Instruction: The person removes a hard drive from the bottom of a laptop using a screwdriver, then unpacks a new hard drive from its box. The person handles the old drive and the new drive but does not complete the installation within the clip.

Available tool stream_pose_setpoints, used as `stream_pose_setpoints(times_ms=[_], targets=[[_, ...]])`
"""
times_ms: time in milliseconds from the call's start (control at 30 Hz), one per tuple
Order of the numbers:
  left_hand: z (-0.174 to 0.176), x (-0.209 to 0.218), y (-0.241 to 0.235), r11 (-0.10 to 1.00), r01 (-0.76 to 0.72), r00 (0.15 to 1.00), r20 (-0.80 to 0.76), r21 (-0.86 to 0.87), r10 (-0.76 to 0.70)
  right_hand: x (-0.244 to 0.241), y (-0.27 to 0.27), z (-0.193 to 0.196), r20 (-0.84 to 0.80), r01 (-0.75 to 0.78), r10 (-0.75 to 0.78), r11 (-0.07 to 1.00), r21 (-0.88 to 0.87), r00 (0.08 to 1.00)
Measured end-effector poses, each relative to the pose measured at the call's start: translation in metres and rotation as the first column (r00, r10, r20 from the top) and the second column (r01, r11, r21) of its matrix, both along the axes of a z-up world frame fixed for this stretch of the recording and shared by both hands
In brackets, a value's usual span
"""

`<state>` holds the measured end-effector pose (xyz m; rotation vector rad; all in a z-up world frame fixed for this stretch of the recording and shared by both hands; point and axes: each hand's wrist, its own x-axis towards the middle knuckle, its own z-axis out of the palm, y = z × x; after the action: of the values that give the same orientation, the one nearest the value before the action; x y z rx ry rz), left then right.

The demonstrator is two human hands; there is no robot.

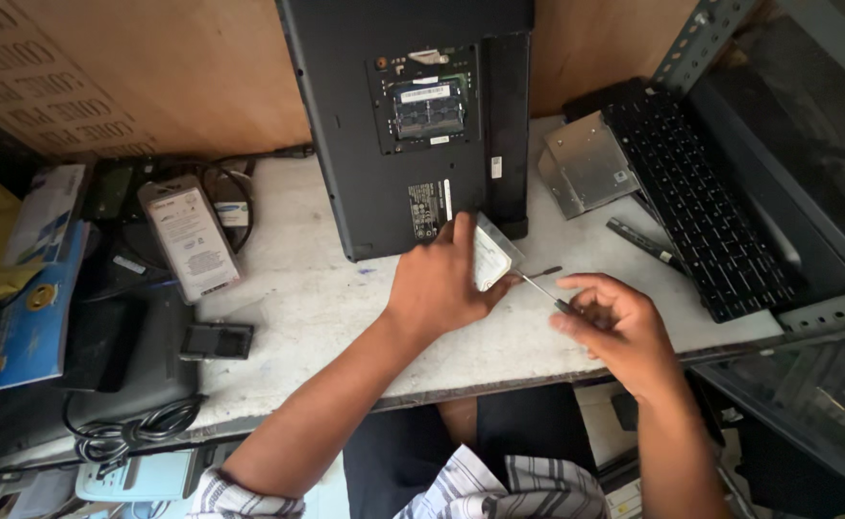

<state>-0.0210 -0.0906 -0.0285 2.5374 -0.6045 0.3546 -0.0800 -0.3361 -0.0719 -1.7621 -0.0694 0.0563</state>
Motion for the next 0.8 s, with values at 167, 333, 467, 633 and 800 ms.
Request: stream_pose_setpoints(times_ms=[167, 333, 467, 633, 800], targets=[[-0.002, -0.001, 0.0, 1.0, 0.005, 1.0, 0.016, -0.009, -0.005, 0.001, -0.001, 0.0, -0.131, 0.034, -0.031, 0.999, 0.022, 0.991], [-0.001, 0.0, 0.0, 1.0, 0.001, 1.0, -0.004, 0.011, -0.001, 0.001, -0.002, -0.002, 0.0, -0.014, 0.014, 0.999, -0.03, 1.0], [-0.001, 0.0, -0.001, 1.0, -0.001, 1.0, -0.015, 0.015, 0.001, 0.003, -0.005, -0.005, -0.147, 0.034, -0.033, 0.999, 0.003, 0.989], [-0.002, 0.001, -0.001, 1.0, 0.004, 1.0, 0.015, -0.006, -0.004, 0.003, -0.005, -0.009, -0.032, 0.007, -0.007, 1.0, -0.001, 0.999], [-0.002, 0.002, -0.001, 0.999, -0.006, 0.999, -0.033, 0.035, 0.007, 0.003, -0.004, -0.01, -0.066, 0.01, -0.009, 1.0, 0.015, 0.998]])
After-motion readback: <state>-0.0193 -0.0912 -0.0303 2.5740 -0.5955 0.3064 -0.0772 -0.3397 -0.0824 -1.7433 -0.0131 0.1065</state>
